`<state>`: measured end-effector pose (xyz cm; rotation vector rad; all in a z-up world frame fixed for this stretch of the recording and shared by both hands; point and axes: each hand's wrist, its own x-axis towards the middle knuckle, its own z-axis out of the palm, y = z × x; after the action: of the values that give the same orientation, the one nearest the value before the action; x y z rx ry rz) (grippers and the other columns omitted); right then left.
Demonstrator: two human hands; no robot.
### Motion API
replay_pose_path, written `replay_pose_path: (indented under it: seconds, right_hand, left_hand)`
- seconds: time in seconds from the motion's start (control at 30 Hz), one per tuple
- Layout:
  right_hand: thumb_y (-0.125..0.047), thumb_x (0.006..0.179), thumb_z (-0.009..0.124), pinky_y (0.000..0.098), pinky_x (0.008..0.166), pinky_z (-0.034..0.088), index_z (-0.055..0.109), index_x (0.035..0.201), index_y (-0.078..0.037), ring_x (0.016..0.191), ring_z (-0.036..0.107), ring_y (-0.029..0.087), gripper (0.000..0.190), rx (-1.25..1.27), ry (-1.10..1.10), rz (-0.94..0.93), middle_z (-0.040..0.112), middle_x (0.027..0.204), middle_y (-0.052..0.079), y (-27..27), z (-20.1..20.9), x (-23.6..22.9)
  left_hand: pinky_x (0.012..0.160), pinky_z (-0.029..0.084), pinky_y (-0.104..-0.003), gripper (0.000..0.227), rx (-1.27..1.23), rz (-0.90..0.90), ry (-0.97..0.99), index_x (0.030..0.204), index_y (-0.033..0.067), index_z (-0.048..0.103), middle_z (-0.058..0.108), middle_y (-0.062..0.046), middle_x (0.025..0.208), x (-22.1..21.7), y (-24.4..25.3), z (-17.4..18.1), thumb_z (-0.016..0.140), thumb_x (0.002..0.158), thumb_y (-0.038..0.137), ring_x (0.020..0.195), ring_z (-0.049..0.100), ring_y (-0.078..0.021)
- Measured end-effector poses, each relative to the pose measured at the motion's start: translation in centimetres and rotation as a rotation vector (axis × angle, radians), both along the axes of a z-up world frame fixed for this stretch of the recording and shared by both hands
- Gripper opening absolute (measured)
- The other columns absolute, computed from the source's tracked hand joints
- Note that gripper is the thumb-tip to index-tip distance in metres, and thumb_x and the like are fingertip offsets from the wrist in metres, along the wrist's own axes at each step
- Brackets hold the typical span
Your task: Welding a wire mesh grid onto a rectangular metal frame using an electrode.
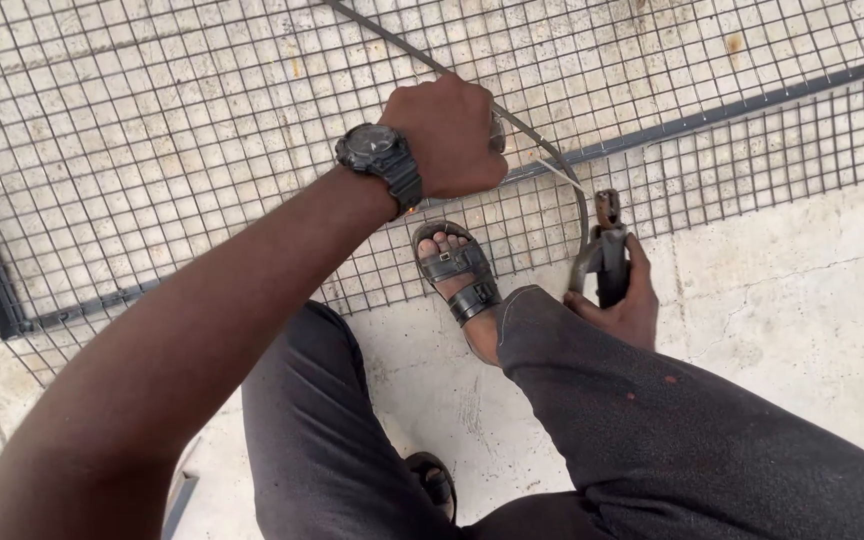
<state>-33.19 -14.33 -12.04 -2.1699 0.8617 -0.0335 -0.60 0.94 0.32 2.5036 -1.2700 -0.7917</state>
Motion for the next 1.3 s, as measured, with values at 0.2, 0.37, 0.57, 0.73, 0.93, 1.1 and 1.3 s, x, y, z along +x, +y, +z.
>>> replay_pose_path:
  seconds: [0.2,0.37,0.57,0.73,0.93,1.1,1.3]
  right_hand:
    - [-0.023,0.068,0.091,0.045,0.1,0.058,0.034,0.159,-0.002,0.12,0.067,0.037,0.109,-0.025,0.038,-0.05,0.064,0.128,0.024,-0.4,2.1,-3.6]
    - [-0.024,0.068,0.092,0.0451,0.099,0.059,0.033,0.159,-0.003,0.119,0.067,0.037,0.11,-0.023,0.074,-0.047,0.064,0.127,0.024,-0.9,1.6,-5.2]
    - [-0.027,0.068,0.092,0.0453,0.097,0.059,0.032,0.159,-0.005,0.118,0.067,0.037,0.111,-0.014,0.114,-0.012,0.063,0.126,0.023,-0.9,1.4,-5.0]
    - [-0.029,0.068,0.092,0.0455,0.096,0.059,0.032,0.159,-0.006,0.117,0.067,0.036,0.112,-0.012,0.139,0.043,0.063,0.125,0.023,-1.3,1.2,-3.3]
    - [-0.032,0.068,0.092,0.0457,0.094,0.059,0.031,0.16,-0.008,0.115,0.067,0.036,0.113,-0.013,0.163,0.098,0.062,0.123,0.022,-5.3,-2.3,-3.6]
    - [-0.034,0.068,0.092,0.0459,0.093,0.06,0.03,0.16,-0.01,0.114,0.068,0.036,0.114,-0.01,0.206,0.129,0.062,0.122,0.022,-7.4,-7.8,-8.3]
    - [-0.036,0.068,0.092,0.0461,0.091,0.06,0.029,0.16,-0.012,0.113,0.068,0.036,0.115,-0.017,0.254,0.165,0.061,0.121,0.021,-0.2,2.1,1.4]
  left_hand:
    - [0.061,0.06,-0.049,0.041,-0.055,-0.065,-0.015,0.092,0.0003,0.075,0.073,-0.021,0.086,-1.1,-3.9,-0.3,0.069,0.076,0.037,0.075,0.074,-0.0352]
    - [0.06,0.059,-0.051,0.042,-0.231,-0.085,-0.09,0.09,0.0003,0.075,0.072,-0.023,0.089,-1.7,-6.6,-2.1,0.072,0.072,0.038,0.073,0.073,-0.0376]
    - [0.063,0.061,-0.049,0.035,-0.112,-0.101,-0.055,0.093,0.0027,0.075,0.073,-0.021,0.089,-2.4,-8.1,-1.6,0.071,0.075,0.033,0.076,0.074,-0.0349]
    - [0.065,0.062,-0.047,0.031,-0.098,-0.08,-0.024,0.093,0.0062,0.077,0.075,-0.017,0.089,-2.5,-8.8,-1.3,0.07,0.074,0.03,0.076,0.075,-0.0317]
    - [0.065,0.061,-0.048,0.03,-0.122,-0.056,-0.032,0.086,0.0045,0.077,0.074,-0.016,0.088,-2.0,-9.6,-1.7,0.07,0.074,0.03,0.076,0.074,-0.0323]
    - [0.06,0.061,-0.047,0.028,-0.085,-0.097,-0.058,0.085,0.0043,0.077,0.074,-0.017,0.084,-2.4,-10.0,-1.7,0.067,0.075,0.028,0.072,0.075,-0.0314]
    - [0.055,0.061,-0.045,0.026,-0.124,-0.097,-0.064,0.083,0.0051,0.078,0.073,-0.014,0.077,-3.0,-11.1,-2.3,0.064,0.079,0.027,0.065,0.074,-0.0285]
